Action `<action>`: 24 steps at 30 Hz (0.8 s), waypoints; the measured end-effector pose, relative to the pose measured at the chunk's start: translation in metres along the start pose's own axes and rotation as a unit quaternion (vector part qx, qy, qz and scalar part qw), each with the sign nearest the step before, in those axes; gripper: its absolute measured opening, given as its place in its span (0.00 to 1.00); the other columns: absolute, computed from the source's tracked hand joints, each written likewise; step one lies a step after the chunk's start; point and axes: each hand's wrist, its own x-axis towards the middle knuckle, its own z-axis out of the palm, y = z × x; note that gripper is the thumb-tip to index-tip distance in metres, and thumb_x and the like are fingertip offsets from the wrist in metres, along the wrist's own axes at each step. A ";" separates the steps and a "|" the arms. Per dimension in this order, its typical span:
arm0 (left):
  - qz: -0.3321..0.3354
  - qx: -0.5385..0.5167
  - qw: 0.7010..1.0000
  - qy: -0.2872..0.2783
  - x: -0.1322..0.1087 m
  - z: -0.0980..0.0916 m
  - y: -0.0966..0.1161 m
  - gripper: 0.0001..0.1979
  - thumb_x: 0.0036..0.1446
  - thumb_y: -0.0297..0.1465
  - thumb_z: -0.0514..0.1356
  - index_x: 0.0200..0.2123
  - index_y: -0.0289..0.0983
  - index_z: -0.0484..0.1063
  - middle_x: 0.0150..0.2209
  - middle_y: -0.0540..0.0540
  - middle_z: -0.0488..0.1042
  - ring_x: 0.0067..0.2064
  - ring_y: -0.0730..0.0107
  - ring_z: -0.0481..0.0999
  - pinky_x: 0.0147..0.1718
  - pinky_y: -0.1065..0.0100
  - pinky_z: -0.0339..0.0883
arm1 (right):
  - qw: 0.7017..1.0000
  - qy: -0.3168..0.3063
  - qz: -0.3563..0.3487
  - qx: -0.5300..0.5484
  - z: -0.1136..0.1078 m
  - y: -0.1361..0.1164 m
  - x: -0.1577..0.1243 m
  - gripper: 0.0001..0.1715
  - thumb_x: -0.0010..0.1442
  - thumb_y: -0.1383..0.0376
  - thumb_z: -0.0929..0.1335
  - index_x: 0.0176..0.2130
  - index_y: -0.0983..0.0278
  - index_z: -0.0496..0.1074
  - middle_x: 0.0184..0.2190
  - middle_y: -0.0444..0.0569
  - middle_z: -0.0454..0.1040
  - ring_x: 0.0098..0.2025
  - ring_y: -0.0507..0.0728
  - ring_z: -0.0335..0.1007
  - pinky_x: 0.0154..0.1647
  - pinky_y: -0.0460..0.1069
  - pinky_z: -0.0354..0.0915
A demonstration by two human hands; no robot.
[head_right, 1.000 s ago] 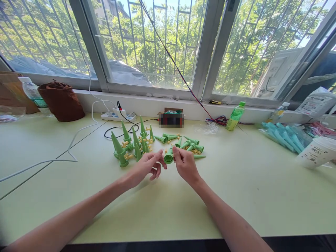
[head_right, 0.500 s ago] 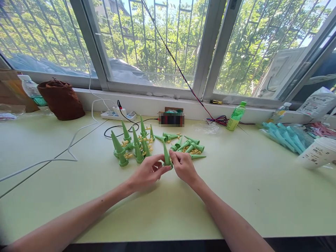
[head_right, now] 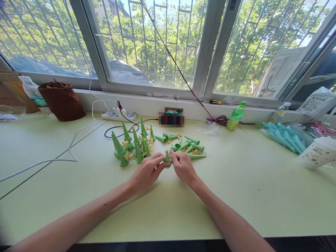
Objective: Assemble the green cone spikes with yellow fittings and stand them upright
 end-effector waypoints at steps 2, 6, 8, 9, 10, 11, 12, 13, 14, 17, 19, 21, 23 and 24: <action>-0.009 -0.022 1.000 0.010 0.000 0.002 0.000 0.15 0.66 0.34 0.51 0.26 0.35 0.66 0.28 0.50 0.67 0.28 0.75 0.63 0.29 0.71 0.56 | 1.000 0.003 -0.004 -0.004 0.000 0.000 -0.001 0.30 0.66 0.51 0.58 0.17 0.62 0.52 0.12 0.40 0.51 0.18 0.49 0.46 0.20 0.47 0.45; -0.106 -0.134 0.985 -0.016 0.001 0.003 0.002 0.19 0.64 0.37 0.53 0.21 0.36 0.60 0.18 0.53 0.61 0.21 0.77 0.61 0.23 0.72 0.55 | 1.000 0.003 -0.024 -0.015 -0.001 0.001 -0.003 0.30 0.67 0.52 0.59 0.18 0.62 0.51 0.15 0.39 0.49 0.19 0.48 0.44 0.22 0.47 0.44; -0.172 -0.226 0.956 -0.065 0.002 0.001 0.003 0.20 0.64 0.42 0.51 0.24 0.36 0.62 0.13 0.55 0.59 0.16 0.78 0.59 0.19 0.73 0.53 | 0.999 0.005 -0.040 -0.023 -0.002 0.001 -0.003 0.30 0.67 0.53 0.59 0.19 0.62 0.49 0.16 0.39 0.47 0.20 0.48 0.42 0.22 0.47 0.43; -0.191 -0.266 0.940 -0.091 0.002 0.000 0.003 0.20 0.64 0.44 0.50 0.26 0.36 0.64 0.13 0.55 0.60 0.15 0.78 0.59 0.18 0.73 0.53 | 0.998 0.007 -0.049 -0.026 -0.002 0.001 -0.003 0.29 0.67 0.53 0.59 0.19 0.62 0.49 0.17 0.39 0.47 0.20 0.48 0.42 0.22 0.47 0.42; -0.199 -0.300 0.927 -0.110 0.003 -0.002 0.002 0.21 0.64 0.45 0.50 0.27 0.36 0.65 0.13 0.55 0.62 0.14 0.78 0.58 0.17 0.74 0.52 | 0.998 0.008 -0.058 -0.030 -0.002 0.001 -0.003 0.29 0.67 0.53 0.59 0.20 0.62 0.48 0.17 0.39 0.46 0.21 0.48 0.41 0.22 0.47 0.42; -0.203 -0.326 0.915 -0.122 0.004 -0.003 0.001 0.22 0.64 0.46 0.50 0.27 0.36 0.65 0.13 0.54 0.64 0.14 0.79 0.58 0.16 0.74 0.52 | 0.997 0.008 -0.066 -0.031 -0.003 0.001 -0.003 0.29 0.67 0.54 0.59 0.20 0.62 0.48 0.17 0.39 0.46 0.21 0.48 0.41 0.22 0.47 0.42; -0.203 -0.345 0.907 -0.130 0.005 -0.004 0.000 0.22 0.63 0.47 0.50 0.27 0.35 0.65 0.13 0.53 0.65 0.14 0.79 0.57 0.16 0.74 0.52 | 0.997 0.008 -0.072 -0.032 -0.003 0.001 -0.004 0.29 0.67 0.54 0.59 0.20 0.63 0.48 0.17 0.39 0.46 0.21 0.48 0.41 0.22 0.47 0.42; -0.204 -0.359 0.901 -0.134 0.005 -0.005 -0.002 0.22 0.63 0.48 0.51 0.27 0.35 0.65 0.14 0.52 0.66 0.14 0.80 0.58 0.16 0.75 0.52 | 0.997 0.008 -0.076 -0.032 -0.003 0.000 -0.004 0.28 0.68 0.54 0.59 0.20 0.63 0.49 0.17 0.39 0.46 0.21 0.48 0.41 0.22 0.47 0.42; -0.205 -0.368 0.897 -0.135 0.006 -0.005 -0.004 0.23 0.63 0.48 0.51 0.27 0.35 0.66 0.14 0.52 0.67 0.14 0.80 0.58 0.16 0.75 0.53 | 0.996 0.007 -0.079 -0.033 -0.003 0.000 -0.004 0.28 0.68 0.55 0.59 0.20 0.63 0.49 0.18 0.39 0.47 0.21 0.48 0.41 0.22 0.47 0.43; -0.205 -0.393 0.886 -0.134 0.008 -0.005 -0.008 0.22 0.62 0.49 0.52 0.33 0.35 0.68 0.15 0.52 0.67 0.15 0.78 0.61 0.16 0.75 0.55 | 0.995 0.000 -0.091 -0.043 -0.004 -0.002 -0.005 0.27 0.67 0.55 0.60 0.21 0.63 0.50 0.18 0.38 0.47 0.21 0.48 0.42 0.22 0.47 0.44; -0.206 -0.408 0.880 -0.129 0.008 -0.004 -0.010 0.22 0.61 0.50 0.52 0.35 0.35 0.68 0.15 0.53 0.66 0.16 0.77 0.63 0.15 0.76 0.57 | 0.993 -0.004 -0.103 -0.051 -0.004 -0.003 -0.005 0.27 0.65 0.55 0.63 0.21 0.62 0.49 0.18 0.38 0.46 0.21 0.48 0.42 0.22 0.46 0.44; -0.205 -0.420 0.876 -0.123 0.009 -0.003 -0.011 0.21 0.60 0.50 0.54 0.35 0.36 0.66 0.15 0.53 0.66 0.16 0.76 0.65 0.15 0.76 0.58 | 0.992 -0.004 -0.112 -0.057 -0.003 -0.004 -0.005 0.26 0.64 0.56 0.64 0.21 0.62 0.50 0.17 0.37 0.47 0.21 0.48 0.41 0.21 0.46 0.44; -0.199 -0.428 0.872 -0.126 0.008 -0.003 -0.011 0.21 0.60 0.50 0.54 0.34 0.36 0.65 0.15 0.54 0.66 0.16 0.75 0.65 0.14 0.76 0.58 | 0.991 -0.004 -0.120 -0.062 -0.003 -0.005 -0.006 0.26 0.63 0.57 0.65 0.21 0.62 0.49 0.17 0.37 0.47 0.21 0.47 0.41 0.21 0.46 0.44; -0.196 -0.431 0.871 -0.130 0.008 -0.003 -0.011 0.21 0.60 0.50 0.55 0.34 0.36 0.64 0.15 0.54 0.66 0.16 0.76 0.65 0.14 0.76 0.57 | 0.990 -0.003 -0.125 -0.067 -0.003 -0.005 -0.006 0.26 0.62 0.57 0.66 0.21 0.62 0.49 0.17 0.37 0.47 0.21 0.47 0.41 0.21 0.46 0.44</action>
